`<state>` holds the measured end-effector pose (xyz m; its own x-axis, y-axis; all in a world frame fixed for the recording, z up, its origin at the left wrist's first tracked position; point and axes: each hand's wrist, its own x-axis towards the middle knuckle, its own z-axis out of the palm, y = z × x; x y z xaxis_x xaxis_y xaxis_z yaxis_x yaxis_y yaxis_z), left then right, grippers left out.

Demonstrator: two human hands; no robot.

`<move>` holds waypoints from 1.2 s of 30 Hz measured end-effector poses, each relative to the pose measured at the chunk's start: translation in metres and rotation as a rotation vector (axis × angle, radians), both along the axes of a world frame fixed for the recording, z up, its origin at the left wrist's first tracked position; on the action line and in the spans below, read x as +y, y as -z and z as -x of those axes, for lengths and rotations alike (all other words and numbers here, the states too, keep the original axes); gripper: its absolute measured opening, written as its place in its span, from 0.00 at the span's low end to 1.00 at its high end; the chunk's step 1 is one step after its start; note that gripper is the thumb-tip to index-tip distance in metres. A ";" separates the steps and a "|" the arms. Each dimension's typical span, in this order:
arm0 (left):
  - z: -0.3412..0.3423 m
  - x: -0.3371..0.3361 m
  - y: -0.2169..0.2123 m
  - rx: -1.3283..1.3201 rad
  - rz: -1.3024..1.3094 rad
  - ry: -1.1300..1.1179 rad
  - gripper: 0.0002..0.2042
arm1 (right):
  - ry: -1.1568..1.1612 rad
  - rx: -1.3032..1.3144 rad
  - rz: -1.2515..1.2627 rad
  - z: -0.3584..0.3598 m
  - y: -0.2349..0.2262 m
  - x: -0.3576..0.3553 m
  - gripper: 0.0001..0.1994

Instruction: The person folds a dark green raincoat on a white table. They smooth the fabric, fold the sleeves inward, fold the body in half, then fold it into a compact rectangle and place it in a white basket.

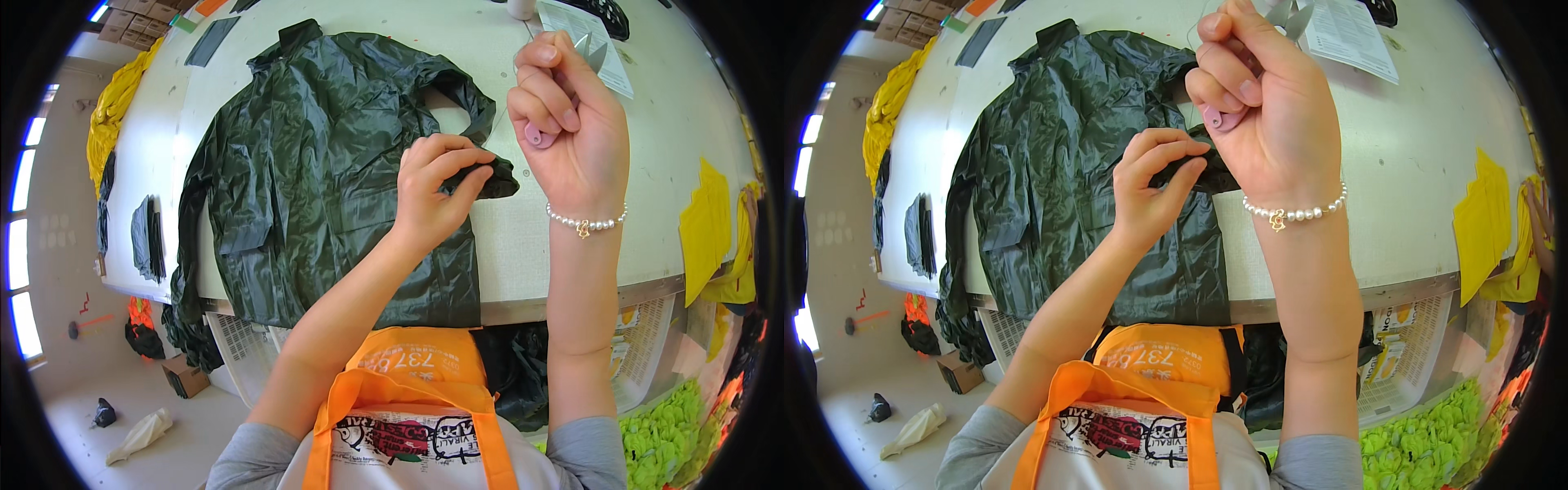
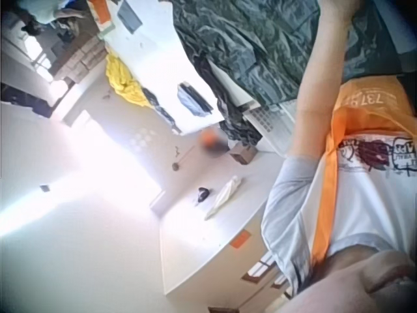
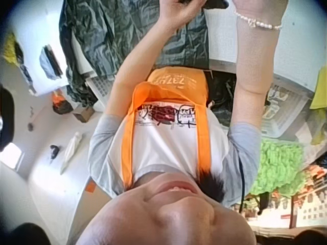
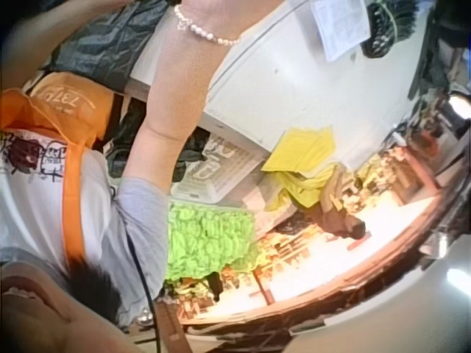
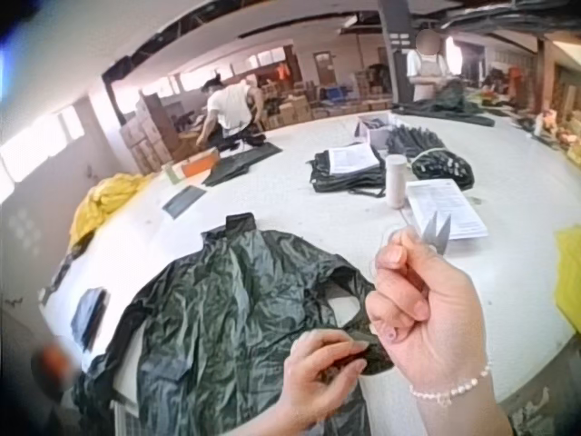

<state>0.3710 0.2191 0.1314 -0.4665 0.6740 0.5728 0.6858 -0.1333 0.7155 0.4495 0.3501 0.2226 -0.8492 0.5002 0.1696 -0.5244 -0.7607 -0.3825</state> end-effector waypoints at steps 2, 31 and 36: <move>0.003 0.003 0.002 -0.027 0.042 -0.021 0.06 | 0.025 -0.056 -0.054 0.002 0.004 0.003 0.08; 0.023 -0.006 -0.002 -0.970 0.160 0.098 0.13 | 0.225 -0.873 -1.608 -0.019 0.048 -0.021 0.06; 0.027 -0.011 -0.005 -1.047 0.166 0.097 0.15 | 0.276 -0.829 -1.454 -0.020 0.052 -0.018 0.11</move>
<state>0.3444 0.2085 0.1367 -0.6136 0.7675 -0.1857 -0.2904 -0.0007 0.9569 0.4698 0.3319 0.1710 -0.8596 0.4798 0.1756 0.1130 0.5138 -0.8504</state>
